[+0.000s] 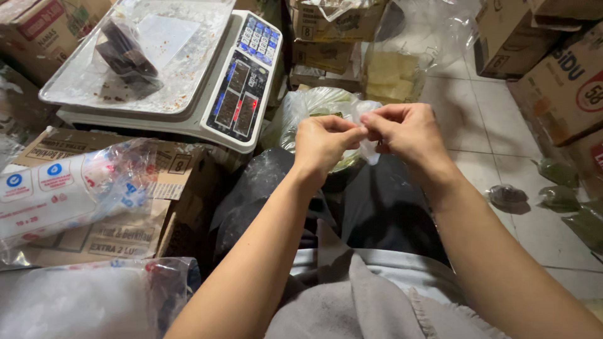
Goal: The person scoops green mung beans from a large sack into small plastic bags using a blue scoop. They place each bag on a digital scale to check the weight, adjust the contents as needed, and then tie the bags shut before setting them aside.
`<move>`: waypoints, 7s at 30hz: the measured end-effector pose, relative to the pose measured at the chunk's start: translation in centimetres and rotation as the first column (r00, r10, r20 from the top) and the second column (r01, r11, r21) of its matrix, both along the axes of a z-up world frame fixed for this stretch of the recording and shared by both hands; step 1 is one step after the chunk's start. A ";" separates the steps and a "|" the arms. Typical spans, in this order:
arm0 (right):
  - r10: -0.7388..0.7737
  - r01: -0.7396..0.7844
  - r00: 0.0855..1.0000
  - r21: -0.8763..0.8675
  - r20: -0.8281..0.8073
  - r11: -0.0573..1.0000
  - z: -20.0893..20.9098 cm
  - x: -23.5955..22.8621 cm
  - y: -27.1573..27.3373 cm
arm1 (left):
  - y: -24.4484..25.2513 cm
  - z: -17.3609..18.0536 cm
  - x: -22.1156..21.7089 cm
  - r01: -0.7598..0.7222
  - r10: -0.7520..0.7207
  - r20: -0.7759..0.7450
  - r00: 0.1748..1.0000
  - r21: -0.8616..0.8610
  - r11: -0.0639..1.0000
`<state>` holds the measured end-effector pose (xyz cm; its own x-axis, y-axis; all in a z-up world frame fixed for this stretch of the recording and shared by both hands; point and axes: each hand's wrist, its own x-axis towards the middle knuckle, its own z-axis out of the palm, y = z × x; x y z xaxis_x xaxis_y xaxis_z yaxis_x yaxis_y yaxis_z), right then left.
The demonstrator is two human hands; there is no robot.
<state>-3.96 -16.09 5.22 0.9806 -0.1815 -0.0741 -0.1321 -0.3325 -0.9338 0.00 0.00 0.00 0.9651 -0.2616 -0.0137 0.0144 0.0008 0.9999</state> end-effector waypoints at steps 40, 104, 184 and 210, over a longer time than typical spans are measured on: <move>0.276 -0.261 0.954 -0.128 0.120 0.957 -4.9 16.1 -1.7 | 6.8 6.6 6.8 -0.378 0.123 0.361 0.925 0.829 0.412; -0.403 0.471 0.721 -0.027 -0.564 0.882 -18.6 19.0 2.0 | 5.0 -6.6 22.4 -0.332 0.305 0.143 0.942 0.547 0.768; -0.130 0.195 0.943 0.192 -0.306 0.962 5.0 12.9 -9.4 | 0.0 7.3 13.8 0.151 -0.104 -0.230 0.968 0.200 0.968; 0.130 0.043 0.917 -0.419 0.376 0.907 8.6 11.0 -10.9 | -4.4 7.7 11.7 -0.030 0.000 0.127 0.992 0.229 0.973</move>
<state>7.00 -26.95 13.83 0.9211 -0.0664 0.3835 0.2339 -0.6931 -0.6818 11.65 -4.38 7.75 0.9667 -0.2511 0.0494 -0.1093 -0.2304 0.9669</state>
